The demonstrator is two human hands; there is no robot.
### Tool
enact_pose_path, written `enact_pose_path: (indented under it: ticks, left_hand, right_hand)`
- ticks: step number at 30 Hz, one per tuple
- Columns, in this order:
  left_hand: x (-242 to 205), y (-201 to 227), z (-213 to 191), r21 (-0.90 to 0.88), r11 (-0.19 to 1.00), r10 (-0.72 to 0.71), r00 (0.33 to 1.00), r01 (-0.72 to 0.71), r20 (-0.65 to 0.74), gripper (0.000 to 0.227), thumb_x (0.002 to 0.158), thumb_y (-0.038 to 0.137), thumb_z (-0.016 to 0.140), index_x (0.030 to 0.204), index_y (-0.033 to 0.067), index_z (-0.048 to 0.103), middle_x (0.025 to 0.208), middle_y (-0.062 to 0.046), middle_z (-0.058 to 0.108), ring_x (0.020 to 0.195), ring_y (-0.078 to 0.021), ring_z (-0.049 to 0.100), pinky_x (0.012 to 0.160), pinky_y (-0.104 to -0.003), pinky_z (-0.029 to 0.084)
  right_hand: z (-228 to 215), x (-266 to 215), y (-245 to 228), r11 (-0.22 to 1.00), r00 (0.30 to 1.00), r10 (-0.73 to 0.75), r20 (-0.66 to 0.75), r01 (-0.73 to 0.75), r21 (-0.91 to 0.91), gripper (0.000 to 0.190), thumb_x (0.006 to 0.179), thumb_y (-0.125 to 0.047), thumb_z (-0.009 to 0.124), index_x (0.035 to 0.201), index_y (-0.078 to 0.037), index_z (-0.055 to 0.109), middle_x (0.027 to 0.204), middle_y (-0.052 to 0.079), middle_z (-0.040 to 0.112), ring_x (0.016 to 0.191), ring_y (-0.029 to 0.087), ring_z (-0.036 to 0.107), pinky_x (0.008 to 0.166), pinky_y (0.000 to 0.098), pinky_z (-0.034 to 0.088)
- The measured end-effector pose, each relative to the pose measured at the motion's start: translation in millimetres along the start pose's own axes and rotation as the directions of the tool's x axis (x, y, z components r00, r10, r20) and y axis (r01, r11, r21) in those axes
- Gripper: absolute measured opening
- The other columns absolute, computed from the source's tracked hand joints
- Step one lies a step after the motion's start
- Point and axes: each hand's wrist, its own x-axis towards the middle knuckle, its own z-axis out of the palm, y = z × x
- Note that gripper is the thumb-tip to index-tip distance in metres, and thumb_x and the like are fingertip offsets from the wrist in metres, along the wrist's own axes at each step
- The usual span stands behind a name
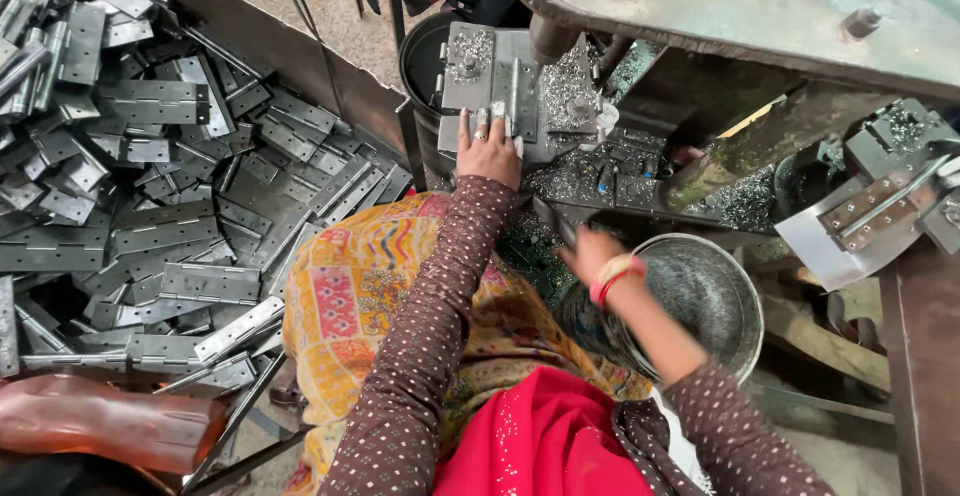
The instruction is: The person repeatedly picks up metal brackets from a pile, places them into a press machine, and operates the lever to process them. The finished brackets are then dropped into a container below.
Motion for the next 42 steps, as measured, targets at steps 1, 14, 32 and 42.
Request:
enact_pose_path:
  ticks: [1, 14, 32, 42]
  left_hand:
    - [0.5, -0.2, -0.3, -0.012, 1.000, -0.006, 1.000, 0.006, -0.014, 0.028, 0.098, 0.023, 0.052, 0.103, 0.0095, 0.076, 0.146, -0.012, 0.053, 0.134, -0.0291, 0.053, 0.126, -0.058, 0.002]
    - [18.5, -1.4, -8.0, 0.016, 1.000, 0.015, 0.996, -0.017, 0.093, 0.026, 0.091, 0.025, 0.055, 0.100, 0.0131, 0.077, 0.151, -0.013, 0.047, 0.138, -0.0306, 0.048, 0.118, -0.059, 0.001]
    - [51.0, -4.7, -17.1, 0.026, 0.999, -0.037, 0.977, 0.032, 0.212, 0.027, 0.092, 0.028, 0.055, 0.107, 0.0174, 0.075, 0.162, -0.006, 0.034, 0.144, -0.0260, 0.036, 0.118, -0.058, -0.012]
    - [70.0, -4.0, -16.6, 0.109, 0.993, -0.074, 0.967, 0.049, 0.245, 0.018, 0.091, 0.025, 0.061, 0.097, 0.0230, 0.078, 0.163, -0.005, 0.033, 0.149, -0.0287, 0.029, 0.112, -0.070, -0.018]
  right_hand:
    - [13.6, -5.9, -0.4, 0.999, 0.999, 0.034, -0.022, -0.034, 0.013, 0.051, 0.090, -0.051, 0.066, 0.107, -0.003, 0.062, 0.088, 0.025, 0.072, 0.083, 0.043, 0.071, 0.074, 0.0531, 0.055]
    - [8.6, 11.7, 10.5, 0.999, 0.995, -0.038, 0.093, 0.036, 0.031, 0.061, 0.086, -0.055, 0.068, 0.113, -0.002, 0.056, 0.095, 0.027, 0.071, 0.091, 0.045, 0.070, 0.080, 0.0533, 0.056]
    - [26.8, 16.6, 23.7, 0.992, 0.992, -0.123, 0.015, 0.122, 0.043, 0.064, 0.087, -0.058, 0.068, 0.109, 0.001, 0.055, 0.088, 0.027, 0.069, 0.083, 0.046, 0.069, 0.072, 0.0533, 0.055]
    - [86.8, 0.3, 19.4, 0.998, 0.996, -0.044, -0.082, 0.048, 0.042, 0.056, 0.100, -0.047, 0.054, 0.125, 0.003, 0.052, 0.083, 0.025, 0.072, 0.078, 0.044, 0.071, 0.069, 0.0535, 0.056]
